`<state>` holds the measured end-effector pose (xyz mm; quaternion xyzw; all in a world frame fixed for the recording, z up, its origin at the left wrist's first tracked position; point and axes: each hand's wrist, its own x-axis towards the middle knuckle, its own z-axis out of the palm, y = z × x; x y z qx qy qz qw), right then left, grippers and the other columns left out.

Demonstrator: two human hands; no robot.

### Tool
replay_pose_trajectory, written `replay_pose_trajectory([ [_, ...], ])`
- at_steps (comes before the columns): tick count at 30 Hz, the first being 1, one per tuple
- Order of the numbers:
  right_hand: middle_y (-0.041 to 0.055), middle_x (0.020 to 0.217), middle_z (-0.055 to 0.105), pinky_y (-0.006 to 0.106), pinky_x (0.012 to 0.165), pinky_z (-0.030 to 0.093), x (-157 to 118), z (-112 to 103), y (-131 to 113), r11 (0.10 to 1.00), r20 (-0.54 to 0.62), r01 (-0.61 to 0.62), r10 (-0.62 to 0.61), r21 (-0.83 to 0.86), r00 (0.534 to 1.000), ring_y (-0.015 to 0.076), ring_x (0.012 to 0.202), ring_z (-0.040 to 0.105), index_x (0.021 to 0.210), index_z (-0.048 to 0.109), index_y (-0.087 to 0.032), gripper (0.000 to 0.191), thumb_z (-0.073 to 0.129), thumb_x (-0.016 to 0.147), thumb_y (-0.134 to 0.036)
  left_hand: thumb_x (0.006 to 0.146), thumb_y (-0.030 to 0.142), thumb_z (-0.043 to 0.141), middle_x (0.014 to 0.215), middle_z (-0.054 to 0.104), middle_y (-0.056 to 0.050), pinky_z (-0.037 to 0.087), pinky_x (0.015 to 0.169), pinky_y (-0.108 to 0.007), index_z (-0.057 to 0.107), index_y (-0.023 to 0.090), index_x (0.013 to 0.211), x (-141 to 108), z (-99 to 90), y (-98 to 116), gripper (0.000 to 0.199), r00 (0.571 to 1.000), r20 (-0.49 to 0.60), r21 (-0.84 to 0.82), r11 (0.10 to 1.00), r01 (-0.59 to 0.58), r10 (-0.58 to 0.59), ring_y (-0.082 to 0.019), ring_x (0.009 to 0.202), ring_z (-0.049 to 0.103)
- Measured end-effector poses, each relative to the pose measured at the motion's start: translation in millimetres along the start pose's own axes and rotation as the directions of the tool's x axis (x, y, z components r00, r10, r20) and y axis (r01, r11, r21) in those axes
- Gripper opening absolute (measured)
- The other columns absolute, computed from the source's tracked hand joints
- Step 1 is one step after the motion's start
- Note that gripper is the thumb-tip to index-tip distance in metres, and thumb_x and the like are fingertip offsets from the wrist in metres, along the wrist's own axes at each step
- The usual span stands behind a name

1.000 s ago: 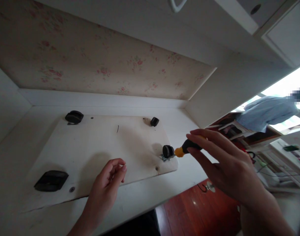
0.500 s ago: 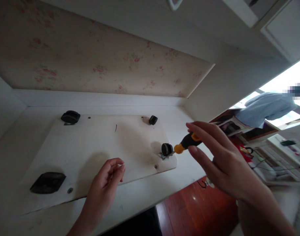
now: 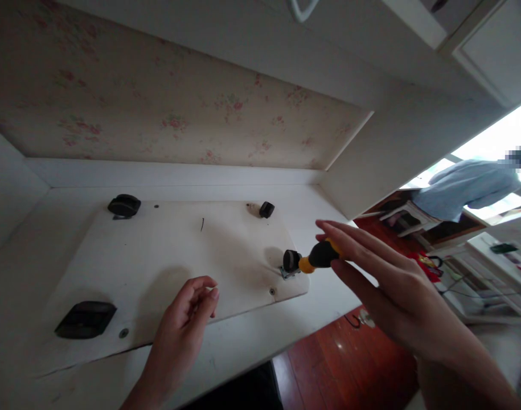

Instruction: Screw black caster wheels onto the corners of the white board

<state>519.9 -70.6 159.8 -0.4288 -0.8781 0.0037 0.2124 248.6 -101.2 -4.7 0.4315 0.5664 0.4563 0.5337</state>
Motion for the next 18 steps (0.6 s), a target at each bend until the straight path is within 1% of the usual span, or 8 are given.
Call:
replay_pose_trajectory([
  [3,0.0099,0.114,0.066,0.033,0.083,0.059,0.7,-0.8,-0.3,0.991,-0.102,0.016,-0.029,-0.13,0.994,0.0193,0.097,0.068,0.133,0.059,-0.02,0.041,0.065,0.093,-0.021,0.088,0.054,0.061,0.074,0.06,0.002,0.049,0.068,-0.026,0.059,0.022,0.102,-0.2,-0.1,0.1,0.035,1.0,-0.004,0.011,1.0,-0.002,0.002,-0.015,0.069,0.058],
  [4,0.0112,0.115,0.066,0.035,0.084,0.059,1.0,-1.3,-0.3,0.987,-0.1,0.003,-0.02,-0.163,0.995,0.0209,0.098,0.068,0.133,0.058,-0.017,0.041,0.064,0.093,-0.024,0.088,0.054,0.061,0.074,0.06,0.002,0.05,0.068,-0.026,0.06,0.022,0.102,-0.4,-0.1,0.1,0.035,1.0,-0.008,0.015,1.0,-0.003,0.003,-0.015,0.07,0.058],
  [6,0.0153,0.134,0.059,0.039,0.096,0.055,1.1,-3.0,-0.3,0.987,-0.014,-0.008,0.006,-0.16,1.0,0.0252,0.118,0.062,0.143,0.049,-0.015,0.047,0.055,0.098,-0.025,0.088,0.054,0.061,0.074,0.06,0.002,0.049,0.068,-0.026,0.06,0.022,0.102,-0.7,0.1,-0.1,0.035,1.0,-0.01,0.018,1.0,-0.007,0.007,-0.015,0.07,0.058],
  [9,0.0125,0.153,0.045,0.037,0.109,0.047,0.6,-5.2,0.6,0.994,0.053,0.039,-0.033,-0.102,0.998,0.023,0.135,0.05,0.15,0.041,-0.017,0.05,0.046,0.1,-0.015,0.088,0.054,0.061,0.073,0.06,0.002,0.049,0.067,-0.026,0.06,0.022,0.101,-0.6,0.5,0.0,0.034,1.0,-0.005,0.015,1.0,-0.01,0.011,-0.015,0.069,0.058],
  [12,0.0097,0.129,0.065,0.031,0.096,0.055,1.6,-3.4,2.8,0.985,-0.08,0.061,-0.075,-0.16,0.994,0.019,0.112,0.066,0.133,0.058,-0.019,0.039,0.06,0.094,-0.014,0.088,0.053,0.061,0.073,0.06,0.002,0.049,0.067,-0.026,0.06,0.022,0.101,0.0,1.0,1.0,0.034,1.0,-0.012,0.009,1.0,-0.015,0.015,-0.015,0.069,0.058],
  [14,0.0073,0.108,0.072,0.031,0.084,0.058,3.0,-1.1,3.6,0.976,-0.13,0.058,-0.087,-0.212,0.988,0.0176,0.093,0.07,0.119,0.064,-0.019,0.029,0.069,0.09,-0.019,0.087,0.052,0.062,0.072,0.06,0.002,0.049,0.067,-0.026,0.06,0.022,0.1,0.2,1.3,1.6,0.033,1.0,-0.014,0.007,1.0,-0.02,0.02,-0.015,0.068,0.057],
  [15,0.0079,0.107,0.072,0.031,0.082,0.058,3.4,-0.3,3.3,0.974,-0.129,0.059,-0.089,-0.218,0.988,0.0182,0.092,0.07,0.119,0.064,-0.018,0.03,0.069,0.09,-0.021,0.087,0.052,0.062,0.071,0.06,0.002,0.049,0.067,-0.026,0.059,0.022,0.1,0.2,1.4,1.7,0.033,1.0,-0.012,0.004,1.0,-0.02,0.02,-0.015,0.068,0.057],
  [18,0.0165,0.138,0.06,0.037,0.098,0.055,2.4,-1.2,-0.1,0.984,-0.037,0.043,-0.05,-0.171,0.998,0.0245,0.122,0.062,0.14,0.051,-0.013,0.044,0.057,0.097,-0.02,0.088,0.053,0.061,0.07,0.058,0.003,0.048,0.065,-0.025,0.058,0.022,0.102,-0.2,1.5,1.1,0.034,1.0,0.001,-0.01,1.0,-0.008,0.008,-0.015,0.067,0.057],
])
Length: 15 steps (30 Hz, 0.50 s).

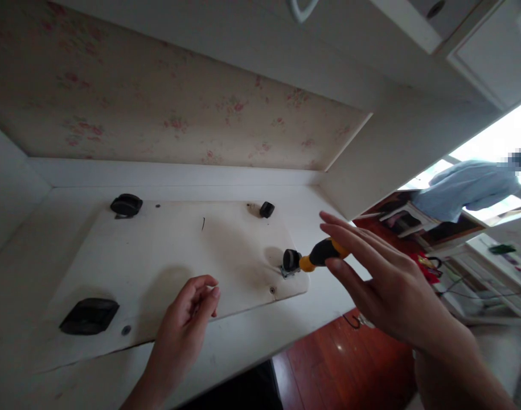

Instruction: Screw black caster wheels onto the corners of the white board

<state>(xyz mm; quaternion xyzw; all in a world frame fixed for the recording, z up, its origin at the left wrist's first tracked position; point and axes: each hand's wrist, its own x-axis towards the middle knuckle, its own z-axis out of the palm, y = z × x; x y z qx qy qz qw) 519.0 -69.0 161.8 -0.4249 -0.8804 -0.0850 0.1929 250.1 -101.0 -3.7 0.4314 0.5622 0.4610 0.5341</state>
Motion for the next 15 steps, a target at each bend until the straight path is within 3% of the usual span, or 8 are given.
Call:
replay_pose_trajectory([
  [2,0.0171,0.152,0.047,0.039,0.107,0.049,-2.0,-2.7,-2.3,0.999,0.049,-0.013,0.011,0.046,0.999,0.0257,0.137,0.049,0.15,0.039,-0.012,0.053,0.049,0.099,-0.015,0.089,0.053,0.06,0.069,0.057,0.003,0.048,0.064,-0.025,0.058,0.022,0.102,-0.5,-0.1,-0.8,0.034,1.0,0.01,-0.004,1.0,0.005,-0.005,-0.015,0.067,0.056],
  [3,0.0161,0.151,0.048,0.038,0.106,0.05,-3.0,-3.8,-3.0,0.998,0.046,-0.016,0.014,0.055,0.999,0.0246,0.135,0.052,0.151,0.038,-0.013,0.054,0.048,0.098,-0.013,0.089,0.053,0.06,0.069,0.057,0.003,0.048,0.064,-0.026,0.058,0.022,0.102,-0.8,-0.3,-1.1,0.034,1.0,0.013,-0.002,1.0,0.004,-0.004,-0.015,0.067,0.056],
  [6,0.0106,0.124,0.068,0.03,0.084,0.059,-4.3,-3.4,-2.6,1.0,-0.041,-0.016,0.016,0.001,0.999,0.019,0.101,0.07,0.14,0.053,-0.019,0.047,0.059,0.094,-0.015,0.089,0.052,0.06,0.07,0.059,0.003,0.049,0.066,-0.026,0.058,0.022,0.101,-1.5,-0.5,-1.2,0.033,1.0,0.007,0.004,1.0,-0.003,0.003,-0.015,0.068,0.057],
  [8,0.0082,0.109,0.07,0.03,0.074,0.059,-3.6,-1.2,-1.3,0.999,-0.065,-0.036,0.034,-0.037,0.997,0.018,0.086,0.071,0.13,0.061,-0.02,0.038,0.065,0.092,-0.02,0.088,0.051,0.061,0.071,0.06,0.002,0.049,0.067,-0.026,0.059,0.022,0.101,-1.8,-0.5,-0.2,0.032,1.0,-0.005,0.007,1.0,-0.008,0.008,-0.015,0.068,0.058],
  [10,0.0109,0.112,0.068,0.035,0.079,0.059,-2.8,0.5,-0.3,0.997,-0.059,-0.069,0.067,-0.028,0.996,0.0214,0.094,0.07,0.131,0.06,-0.018,0.038,0.063,0.093,-0.023,0.088,0.051,0.061,0.072,0.06,0.002,0.049,0.068,-0.027,0.06,0.022,0.101,-2.0,-0.4,1.2,0.032,1.0,-0.014,0.013,1.0,-0.013,0.014,-0.016,0.068,0.059],
  [13,0.0156,0.136,0.059,0.04,0.096,0.055,-3.2,1.2,-0.3,0.994,-0.004,-0.078,0.078,0.072,0.997,0.0253,0.119,0.062,0.148,0.044,-0.017,0.051,0.052,0.097,-0.017,0.088,0.051,0.061,0.072,0.061,0.002,0.049,0.067,-0.027,0.06,0.022,0.101,-2.5,-0.4,2.7,0.031,1.0,-0.008,0.023,1.0,-0.01,0.01,-0.016,0.068,0.058],
  [15,0.0126,0.137,0.06,0.037,0.095,0.056,-4.0,2.2,-0.7,0.989,-0.009,-0.037,0.038,0.146,0.999,0.0229,0.118,0.064,0.15,0.041,-0.022,0.056,0.053,0.096,-0.012,0.089,0.05,0.06,0.072,0.06,0.002,0.049,0.066,-0.027,0.06,0.022,0.102,-2.6,-0.5,2.7,0.031,1.0,-0.003,0.026,1.0,-0.004,0.004,-0.016,0.068,0.058],
])
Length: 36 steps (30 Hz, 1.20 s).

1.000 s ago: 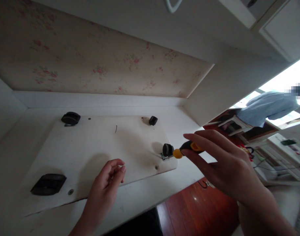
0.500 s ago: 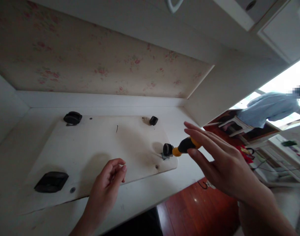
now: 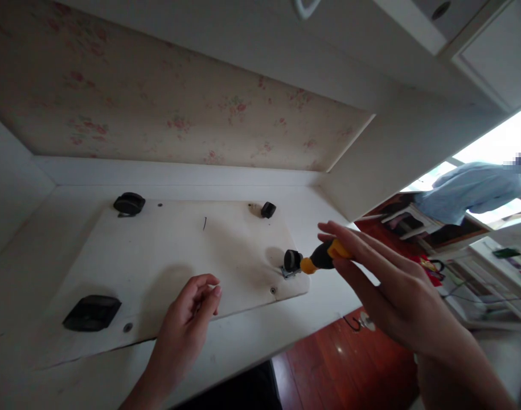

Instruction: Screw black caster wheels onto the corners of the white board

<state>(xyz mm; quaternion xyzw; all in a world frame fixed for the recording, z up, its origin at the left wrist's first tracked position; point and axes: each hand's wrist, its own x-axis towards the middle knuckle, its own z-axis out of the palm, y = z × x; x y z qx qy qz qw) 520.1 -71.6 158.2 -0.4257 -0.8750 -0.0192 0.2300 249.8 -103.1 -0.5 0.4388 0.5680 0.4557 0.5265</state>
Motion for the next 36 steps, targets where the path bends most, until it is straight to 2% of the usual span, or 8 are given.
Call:
replay_pose_trajectory([
  [4,0.0062,0.103,0.07,0.03,0.072,0.059,1,6,1,0.993,-0.136,0.015,-0.031,-0.117,0.99,0.0179,0.083,0.07,0.123,0.064,-0.023,0.037,0.071,0.087,-0.016,0.089,0.05,0.06,0.071,0.059,0.002,0.048,0.066,-0.026,0.059,0.022,0.103,1,0.1,0,0.031,1.0,0.001,0.008,1.0,0.004,-0.004,-0.016,0.069,0.058],
  [6,0.0101,0.11,0.068,0.033,0.078,0.059,2,8,1,0.989,-0.111,-0.014,-0.003,-0.148,0.994,0.0209,0.094,0.07,0.126,0.062,-0.02,0.037,0.067,0.09,-0.019,0.089,0.05,0.06,0.073,0.06,0.002,0.048,0.066,-0.026,0.059,0.022,0.103,1,0.2,-1,0.031,1.0,0.002,0.003,1.0,0.008,-0.008,-0.016,0.069,0.058],
  [10,0.0134,0.14,0.057,0.039,0.102,0.052,1,9,1,0.999,0.005,-0.035,0.035,0.02,0.999,0.0241,0.126,0.058,0.15,0.04,-0.02,0.057,0.054,0.095,-0.013,0.089,0.051,0.06,0.07,0.059,0.002,0.047,0.065,-0.026,0.059,0.022,0.104,1,0.4,-1,0.032,1.0,0.01,-0.01,1.0,0.013,-0.012,-0.016,0.069,0.057],
  [15,0.0068,0.107,0.067,0.03,0.073,0.059,-3,9,3,0.995,-0.178,-0.041,0.025,-0.085,0.984,0.018,0.087,0.069,0.128,0.062,-0.024,0.043,0.072,0.086,-0.017,0.09,0.05,0.059,0.07,0.058,0.002,0.047,0.064,-0.026,0.058,0.022,0.104,1,0.6,0,0.031,1.0,0.02,-0.004,1.0,0.017,-0.017,-0.016,0.069,0.057],
  [20,0.0131,0.137,0.058,0.041,0.097,0.055,-4,7,4,0.994,0.026,-0.094,0.092,0.056,0.995,0.0256,0.123,0.059,0.147,0.044,-0.022,0.051,0.053,0.097,-0.021,0.09,0.049,0.06,0.068,0.058,0.002,0.047,0.063,-0.026,0.06,0.022,0.102,1,0.6,2,0.03,1.0,0.014,-0.002,1.0,0.007,-0.007,-0.016,0.067,0.058],
  [25,0.0059,0.106,0.067,0.032,0.073,0.059,-8,9,4,0.996,-0.148,-0.077,0.071,-0.037,0.986,0.0183,0.085,0.068,0.127,0.061,-0.028,0.041,0.07,0.088,-0.019,0.09,0.048,0.06,0.068,0.058,0.003,0.047,0.063,-0.025,0.06,0.022,0.102,0,0.2,2,0.029,1.0,0.009,-0.012,1.0,0.007,-0.007,-0.015,0.067,0.058],
  [30,0.0139,0.137,0.056,0.044,0.099,0.053,-11,12,6,0.992,0.013,-0.114,0.113,0.055,0.994,0.0269,0.122,0.059,0.155,0.031,-0.023,0.061,0.051,0.097,-0.02,0.089,0.049,0.061,0.068,0.058,0.003,0.047,0.064,-0.025,0.06,0.022,0.101,1,1.2,3,0.03,1.0,0.006,-0.016,1.0,0.013,-0.013,-0.016,0.068,0.058],
  [36,0.0076,0.111,0.062,0.036,0.078,0.058,-9,15,8,0.997,-0.167,-0.069,0.061,-0.043,0.984,0.0221,0.093,0.067,0.137,0.055,-0.03,0.052,0.069,0.087,-0.02,0.09,0.049,0.06,0.069,0.059,0.002,0.046,0.063,-0.025,0.06,0.022,0.101,0,1.1,3,0.029,1.0,0.013,-0.005,1.0,0.012,-0.012,-0.016,0.067,0.057],
])
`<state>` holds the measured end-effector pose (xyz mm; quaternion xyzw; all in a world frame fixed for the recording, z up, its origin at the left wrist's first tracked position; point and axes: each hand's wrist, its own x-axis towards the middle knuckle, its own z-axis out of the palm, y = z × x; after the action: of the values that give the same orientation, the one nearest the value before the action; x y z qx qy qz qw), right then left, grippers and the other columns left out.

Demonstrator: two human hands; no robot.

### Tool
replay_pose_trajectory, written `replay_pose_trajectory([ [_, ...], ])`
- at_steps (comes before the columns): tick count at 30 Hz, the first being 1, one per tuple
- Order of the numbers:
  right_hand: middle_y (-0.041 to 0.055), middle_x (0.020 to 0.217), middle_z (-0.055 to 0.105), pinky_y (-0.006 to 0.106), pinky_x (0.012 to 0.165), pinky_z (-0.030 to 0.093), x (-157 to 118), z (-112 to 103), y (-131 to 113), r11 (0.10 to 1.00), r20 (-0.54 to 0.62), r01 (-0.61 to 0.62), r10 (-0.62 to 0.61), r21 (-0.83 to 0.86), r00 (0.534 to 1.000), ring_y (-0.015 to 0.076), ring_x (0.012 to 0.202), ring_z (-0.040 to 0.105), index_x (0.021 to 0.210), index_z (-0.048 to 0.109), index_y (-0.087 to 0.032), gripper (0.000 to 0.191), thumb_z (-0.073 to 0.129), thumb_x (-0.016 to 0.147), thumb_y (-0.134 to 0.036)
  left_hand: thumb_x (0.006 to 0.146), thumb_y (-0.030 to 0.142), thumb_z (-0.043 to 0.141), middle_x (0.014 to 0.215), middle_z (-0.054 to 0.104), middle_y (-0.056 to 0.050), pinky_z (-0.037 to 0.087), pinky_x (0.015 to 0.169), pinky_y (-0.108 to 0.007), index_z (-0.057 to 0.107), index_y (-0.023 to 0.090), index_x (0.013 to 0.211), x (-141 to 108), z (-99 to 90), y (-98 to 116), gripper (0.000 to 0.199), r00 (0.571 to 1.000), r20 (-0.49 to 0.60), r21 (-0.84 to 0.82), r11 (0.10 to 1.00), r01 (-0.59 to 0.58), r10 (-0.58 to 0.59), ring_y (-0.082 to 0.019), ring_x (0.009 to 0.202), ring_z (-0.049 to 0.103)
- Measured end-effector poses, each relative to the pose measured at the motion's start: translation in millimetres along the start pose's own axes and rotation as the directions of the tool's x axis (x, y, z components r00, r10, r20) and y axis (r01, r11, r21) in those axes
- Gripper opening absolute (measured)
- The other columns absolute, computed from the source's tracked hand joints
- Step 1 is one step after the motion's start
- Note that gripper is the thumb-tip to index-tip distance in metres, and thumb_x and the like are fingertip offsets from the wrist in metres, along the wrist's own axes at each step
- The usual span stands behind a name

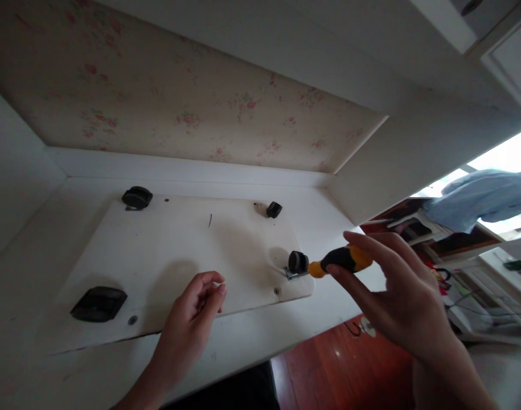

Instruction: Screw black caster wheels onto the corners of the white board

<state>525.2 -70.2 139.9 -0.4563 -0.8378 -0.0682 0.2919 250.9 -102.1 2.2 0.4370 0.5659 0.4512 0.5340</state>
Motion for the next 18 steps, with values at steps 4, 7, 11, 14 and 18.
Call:
replay_pose_trajectory([
  [4,0.012,0.141,0.053,0.043,0.099,0.053,1.1,-4.1,-1.3,0.995,0.178,-0.056,0.04,0.088,0.983,0.0281,0.127,0.056,0.144,0.047,-0.027,0.047,0.051,0.098,-0.023,0.09,0.048,0.059,0.069,0.058,0.002,0.046,0.064,-0.025,0.061,0.023,0.1,-0.2,-0.3,-0.5,0.027,1.0,-0.004,0.002,1.0,-0.021,0.021,-0.016,0.068,0.057],
  [7,0.0081,0.129,0.063,0.038,0.091,0.056,1.4,-4.8,-1.8,0.991,0.136,-0.042,0.025,0.127,0.99,0.0238,0.114,0.064,0.141,0.051,-0.029,0.047,0.055,0.096,-0.017,0.09,0.047,0.059,0.07,0.058,0.002,0.046,0.064,-0.026,0.06,0.023,0.099,-0.3,-0.6,-1.0,0.026,1.0,0.002,-0.004,1.0,-0.024,0.024,-0.016,0.068,0.056],
  [11,0.0036,0.098,0.066,0.033,0.068,0.057,0.5,-1.0,0.3,0.999,-0.06,-0.045,0.044,-0.025,0.997,0.0177,0.078,0.066,0.12,0.065,-0.028,0.037,0.073,0.085,-0.02,0.091,0.047,0.059,0.069,0.057,0.003,0.046,0.064,-0.025,0.06,0.023,0.101,-0.6,-1.2,-2.2,0.027,1.0,-0.002,-0.005,1.0,-0.02,0.02,-0.015,0.068,0.056],
  [14,0.0107,0.128,0.06,0.04,0.088,0.057,-2.3,-1.5,0.8,0.991,0.118,-0.11,0.101,0.076,0.988,0.0246,0.11,0.065,0.141,0.05,-0.026,0.047,0.059,0.095,-0.026,0.092,0.047,0.058,0.07,0.057,0.003,0.046,0.065,-0.024,0.06,0.023,0.103,-1.0,-1.6,-3.5,0.026,1.0,0.008,-0.007,1.0,-0.025,0.025,-0.015,0.068,0.055],
  [18,0.0093,0.13,0.062,0.039,0.089,0.058,-3.7,-4.1,-1.7,0.978,0.173,-0.127,0.098,0.168,0.98,0.0238,0.111,0.065,0.143,0.048,-0.028,0.047,0.055,0.097,-0.023,0.093,0.047,0.058,0.072,0.057,0.003,0.046,0.066,-0.025,0.059,0.023,0.104,-1.5,-1.7,-5.1,0.026,0.999,0.022,-0.016,1.0,-0.023,0.023,-0.015,0.07,0.055],
])
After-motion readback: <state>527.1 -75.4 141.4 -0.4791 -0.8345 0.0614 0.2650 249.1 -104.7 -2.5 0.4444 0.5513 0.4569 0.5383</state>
